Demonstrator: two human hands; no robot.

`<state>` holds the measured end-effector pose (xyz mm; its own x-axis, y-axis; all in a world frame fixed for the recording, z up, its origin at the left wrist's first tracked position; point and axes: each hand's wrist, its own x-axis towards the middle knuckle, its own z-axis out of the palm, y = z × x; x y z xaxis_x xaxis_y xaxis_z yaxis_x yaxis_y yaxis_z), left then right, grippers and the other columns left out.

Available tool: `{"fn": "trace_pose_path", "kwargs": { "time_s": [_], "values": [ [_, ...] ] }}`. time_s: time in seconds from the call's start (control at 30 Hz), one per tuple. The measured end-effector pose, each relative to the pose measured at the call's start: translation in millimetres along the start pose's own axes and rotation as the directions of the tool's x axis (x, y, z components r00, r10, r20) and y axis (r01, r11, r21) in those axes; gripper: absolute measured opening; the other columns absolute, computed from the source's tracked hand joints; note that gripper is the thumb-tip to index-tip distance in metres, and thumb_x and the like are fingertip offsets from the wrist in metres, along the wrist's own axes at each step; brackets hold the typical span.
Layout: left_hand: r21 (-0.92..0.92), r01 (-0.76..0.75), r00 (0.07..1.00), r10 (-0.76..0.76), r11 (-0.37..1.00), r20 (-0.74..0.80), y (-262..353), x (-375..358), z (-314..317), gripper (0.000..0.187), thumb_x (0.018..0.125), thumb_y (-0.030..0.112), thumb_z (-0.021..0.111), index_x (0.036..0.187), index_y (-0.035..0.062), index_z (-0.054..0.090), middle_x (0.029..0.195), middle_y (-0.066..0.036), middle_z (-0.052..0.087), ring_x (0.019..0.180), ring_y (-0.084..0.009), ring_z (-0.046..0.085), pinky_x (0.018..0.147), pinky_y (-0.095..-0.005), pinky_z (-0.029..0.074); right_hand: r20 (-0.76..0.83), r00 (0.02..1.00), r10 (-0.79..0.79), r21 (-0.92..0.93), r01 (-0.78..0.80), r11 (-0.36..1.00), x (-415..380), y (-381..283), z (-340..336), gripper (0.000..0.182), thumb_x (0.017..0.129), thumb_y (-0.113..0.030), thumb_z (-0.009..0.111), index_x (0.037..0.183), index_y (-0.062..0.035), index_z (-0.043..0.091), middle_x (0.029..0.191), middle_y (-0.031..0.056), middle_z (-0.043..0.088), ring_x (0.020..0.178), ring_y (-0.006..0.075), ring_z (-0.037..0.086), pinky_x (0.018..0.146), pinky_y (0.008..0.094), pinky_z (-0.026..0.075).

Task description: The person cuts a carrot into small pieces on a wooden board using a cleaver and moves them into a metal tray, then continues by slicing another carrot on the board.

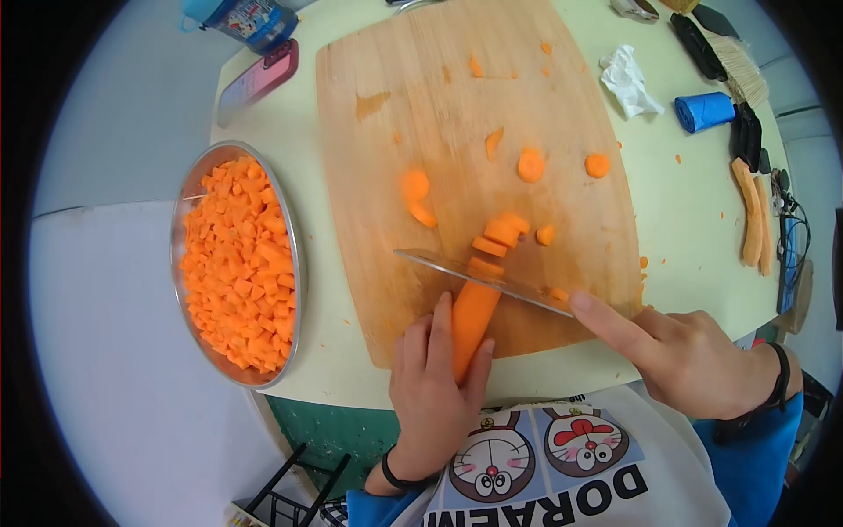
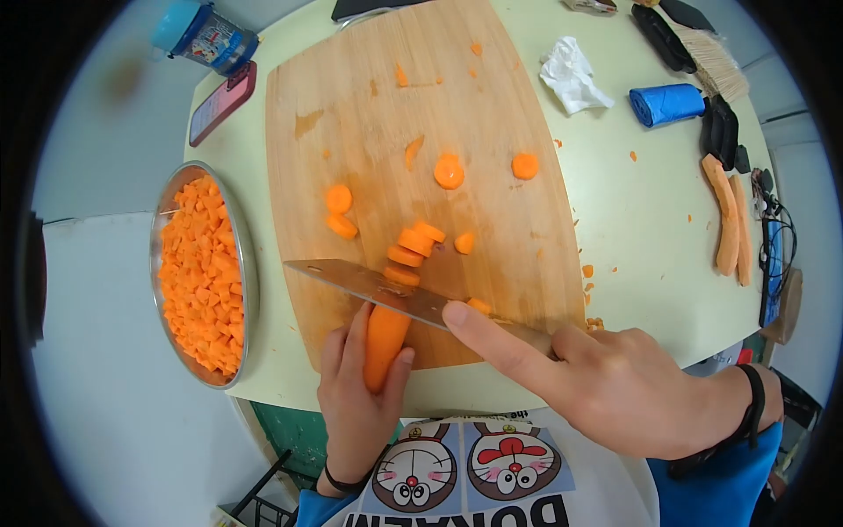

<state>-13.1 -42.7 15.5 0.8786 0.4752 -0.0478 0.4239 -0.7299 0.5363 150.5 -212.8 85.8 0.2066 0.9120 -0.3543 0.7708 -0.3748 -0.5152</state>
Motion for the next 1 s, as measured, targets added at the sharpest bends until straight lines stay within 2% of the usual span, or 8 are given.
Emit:
{"fn": "trace_pose_path", "kwargs": {
  "time_s": [0.07, 0.17, 0.3, 0.4, 0.5, 0.7, 0.77, 1.0],
  "values": [
    [-0.016, 0.049, 0.999, -0.049, 0.999, 0.004, 2, -2, 1, 0.054, 0.077, 0.016, 0.069, 0.125, 0.0019, 0.047, 0.104, -0.015, 0.052, 0.091, -0.0315, 0.055, 0.075, -0.0364, 0.047, -0.026, 0.999, -0.024, 0.001, 0.024, 1.000, -9, 1, -2, 0.085, 0.061, 0.011, 0.055, 0.140, -0.0077, 0.030, 0.070, 0.0095, 0.059, 0.052, 0.0267, 0.057, 0.044, 0.0332, 0.047],
    [-0.038, 0.076, 0.995, -0.078, 0.996, -0.054, 0, -3, 6, 0.053, 0.077, 0.017, 0.070, 0.123, 0.0017, 0.049, 0.103, -0.014, 0.054, 0.091, -0.0310, 0.056, 0.075, -0.0357, 0.047, -0.084, 0.996, -0.029, -0.009, 0.029, 1.000, -22, 4, -3, 0.086, 0.062, 0.013, 0.056, 0.140, -0.0077, 0.028, 0.070, 0.0101, 0.059, 0.052, 0.0271, 0.057, 0.044, 0.0331, 0.047],
    [-0.056, 0.088, 0.994, -0.092, 0.995, -0.057, 1, -2, 7, 0.049, 0.077, 0.018, 0.070, 0.119, 0.0003, 0.052, 0.101, -0.015, 0.055, 0.089, -0.0315, 0.057, 0.075, -0.0355, 0.047, -0.095, 0.995, -0.036, 0.026, 0.038, 0.999, -30, 10, -1, 0.086, 0.062, 0.014, 0.055, 0.141, -0.0076, 0.027, 0.069, 0.0110, 0.059, 0.051, 0.0270, 0.057, 0.043, 0.0335, 0.046],
    [-0.047, 0.080, 0.994, -0.083, 0.996, -0.067, 4, -1, 7, 0.046, 0.077, 0.017, 0.070, 0.115, -0.0012, 0.054, 0.101, -0.016, 0.055, 0.088, -0.0320, 0.057, 0.075, -0.0355, 0.047, -0.042, 0.998, -0.037, 0.053, 0.039, 0.998, -34, 12, 0, 0.088, 0.060, 0.014, 0.057, 0.140, -0.0070, 0.027, 0.069, 0.0122, 0.058, 0.051, 0.0262, 0.056, 0.043, 0.0336, 0.046],
    [-0.012, 0.043, 0.996, -0.044, 0.999, -0.076, 3, 0, 8, 0.047, 0.076, 0.019, 0.071, 0.116, -0.0002, 0.055, 0.100, -0.014, 0.055, 0.086, -0.0286, 0.057, 0.071, -0.0338, 0.048, 0.000, 0.997, -0.073, 0.048, 0.072, 0.996, -36, 14, -1, 0.089, 0.059, 0.013, 0.058, 0.140, -0.0061, 0.027, 0.068, 0.0123, 0.057, 0.050, 0.0257, 0.055, 0.043, 0.0334, 0.045],
    [-0.003, 0.092, 0.996, -0.092, 0.996, -0.007, 3, -1, 6, 0.045, 0.076, 0.017, 0.071, 0.113, -0.0027, 0.055, 0.100, -0.015, 0.055, 0.087, -0.0308, 0.057, 0.071, -0.0354, 0.048, -0.052, 0.994, -0.100, 0.074, 0.104, 0.992, -38, 17, 7, 0.089, 0.057, 0.012, 0.058, 0.139, -0.0046, 0.029, 0.070, 0.0132, 0.056, 0.050, 0.0257, 0.054, 0.042, 0.0335, 0.044],
    [-0.035, 0.047, 0.998, -0.048, 0.998, -0.038, 1, -2, 8, 0.042, 0.076, 0.017, 0.071, 0.110, -0.0038, 0.055, 0.102, -0.018, 0.054, 0.088, -0.0331, 0.056, 0.071, -0.0366, 0.048, -0.042, 0.992, -0.116, 0.078, 0.119, 0.990, -40, 17, 8, 0.088, 0.058, 0.011, 0.059, 0.139, -0.0050, 0.030, 0.072, 0.0135, 0.056, 0.050, 0.0250, 0.054, 0.042, 0.0334, 0.044],
    [-0.036, 0.032, 0.999, -0.032, 0.999, -0.012, -2, -4, 7, 0.040, 0.075, 0.015, 0.071, 0.107, -0.0032, 0.055, 0.104, -0.020, 0.052, 0.089, -0.0355, 0.055, 0.072, -0.0370, 0.048, -0.045, 0.993, -0.109, 0.019, 0.110, 0.994, -41, 13, 9, 0.082, 0.061, 0.008, 0.060, 0.137, -0.0062, 0.035, 0.072, 0.0136, 0.055, 0.049, 0.0236, 0.053, 0.041, 0.0323, 0.044]
  ]
}}
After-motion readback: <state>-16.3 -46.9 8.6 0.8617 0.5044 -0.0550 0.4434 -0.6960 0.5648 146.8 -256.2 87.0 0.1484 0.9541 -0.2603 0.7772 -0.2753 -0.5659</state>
